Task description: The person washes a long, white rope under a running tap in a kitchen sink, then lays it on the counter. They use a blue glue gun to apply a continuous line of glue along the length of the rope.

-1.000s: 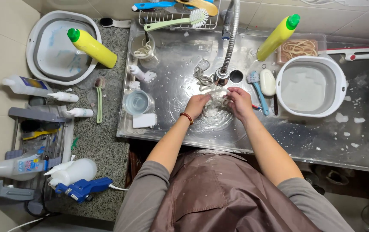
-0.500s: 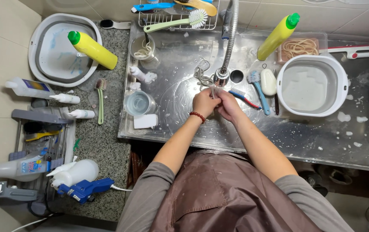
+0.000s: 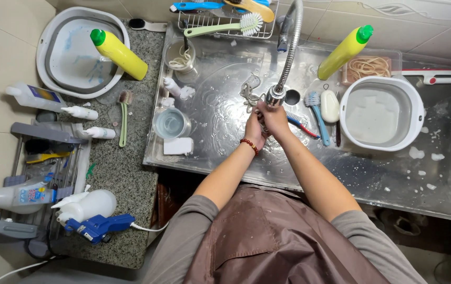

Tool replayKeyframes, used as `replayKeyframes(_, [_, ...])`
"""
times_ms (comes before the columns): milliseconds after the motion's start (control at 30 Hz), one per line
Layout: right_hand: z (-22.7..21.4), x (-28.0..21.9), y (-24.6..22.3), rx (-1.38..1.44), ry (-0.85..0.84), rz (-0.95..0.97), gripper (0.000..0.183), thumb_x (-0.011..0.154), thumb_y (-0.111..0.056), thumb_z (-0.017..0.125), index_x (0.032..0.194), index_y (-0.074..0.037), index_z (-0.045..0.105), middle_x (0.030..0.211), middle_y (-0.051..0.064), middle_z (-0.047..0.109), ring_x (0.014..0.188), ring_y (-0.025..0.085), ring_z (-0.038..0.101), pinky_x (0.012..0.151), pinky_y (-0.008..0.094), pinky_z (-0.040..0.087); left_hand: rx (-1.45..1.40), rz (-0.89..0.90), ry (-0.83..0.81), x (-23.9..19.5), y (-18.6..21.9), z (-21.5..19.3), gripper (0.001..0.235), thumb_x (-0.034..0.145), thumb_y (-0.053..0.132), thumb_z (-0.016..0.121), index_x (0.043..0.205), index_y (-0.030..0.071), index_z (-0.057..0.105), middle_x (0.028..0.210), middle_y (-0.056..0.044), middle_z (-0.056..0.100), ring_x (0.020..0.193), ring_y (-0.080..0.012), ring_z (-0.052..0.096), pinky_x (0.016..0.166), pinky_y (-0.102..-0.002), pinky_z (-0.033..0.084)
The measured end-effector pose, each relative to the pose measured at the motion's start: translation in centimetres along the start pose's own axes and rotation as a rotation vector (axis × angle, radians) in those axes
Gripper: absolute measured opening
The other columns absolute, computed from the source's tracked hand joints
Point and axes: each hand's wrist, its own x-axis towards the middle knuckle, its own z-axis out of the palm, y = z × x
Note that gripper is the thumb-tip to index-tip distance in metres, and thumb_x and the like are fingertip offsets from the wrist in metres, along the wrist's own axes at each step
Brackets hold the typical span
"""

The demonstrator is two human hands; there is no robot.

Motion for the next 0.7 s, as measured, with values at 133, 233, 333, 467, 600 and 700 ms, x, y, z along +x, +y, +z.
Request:
replayKeyframes(133, [-3.2,-0.7,-1.5,-0.112,-0.264,-0.123,0.021,0.087,-0.016,0.071,0.106,-0.008,0.076,0.087,0.003,0.075,0.075,0.008,0.066,0.070,0.025,0.054,-0.034,0.164,0.104,3.5,-0.8,-1.2,0.029,0.103,0.031,0.048,0.104,0.010,0.069,0.087,-0.005,0.070,0.072,-0.0175,0.065,0.062,-0.033,0.053])
replayKeyframes(233, [-6.6,3.6,1.8,-0.181,-0.171,-0.390,0.020,0.086,-0.011,0.074,0.104,-0.002,0.075,0.094,0.004,0.077,0.084,0.009,0.068,0.076,0.026,0.055,0.018,0.351,0.087,3.0,0.2,-0.1,0.028,0.101,0.029,0.059,0.098,0.005,0.072,0.087,-0.005,0.074,0.076,-0.0166,0.069,0.071,-0.030,0.057])
replayKeyframes(333, [-7.3,5.5,-1.5,-0.145,-0.152,-0.391,0.027,0.094,-0.011,0.071,0.120,-0.004,0.072,0.100,0.006,0.076,0.088,0.008,0.068,0.080,0.027,0.054,0.128,0.303,-0.029,3.0,-0.1,0.4,0.018,0.096,0.017,0.065,0.091,0.002,0.074,0.084,-0.006,0.074,0.076,-0.0160,0.069,0.074,-0.028,0.054])
replayKeyframes(467, [-5.3,6.8,-9.7,-0.540,0.044,-0.650,0.063,0.089,-0.019,0.077,0.147,-0.010,0.054,0.131,0.020,0.058,0.106,0.029,0.061,0.089,0.043,0.049,0.267,0.257,-0.051,4.1,-0.8,-0.9,0.025,0.094,0.022,0.064,0.077,0.004,0.067,0.071,-0.003,0.062,0.063,-0.0124,0.055,0.061,-0.030,0.046])
replayKeyframes(600, [-4.0,8.3,-12.2,-1.023,0.101,-0.825,0.061,0.093,-0.021,0.071,0.149,-0.010,0.052,0.154,0.018,0.043,0.122,0.037,0.057,0.091,0.052,0.046,0.424,0.263,0.050,0.3,1.1,-1.2,0.028,0.091,0.028,0.068,0.071,0.008,0.062,0.070,0.001,0.057,0.061,-0.0089,0.045,0.058,-0.026,0.036])
replayKeyframes(700, [-5.2,8.5,-11.6,-1.217,0.213,-0.839,0.054,0.095,-0.019,0.066,0.147,-0.009,0.053,0.150,0.013,0.052,0.127,0.038,0.058,0.089,0.054,0.047,0.351,0.284,0.071,0.5,1.6,-3.5,0.029,0.092,0.028,0.067,0.071,0.008,0.063,0.070,0.001,0.058,0.061,-0.0093,0.048,0.058,-0.025,0.038])
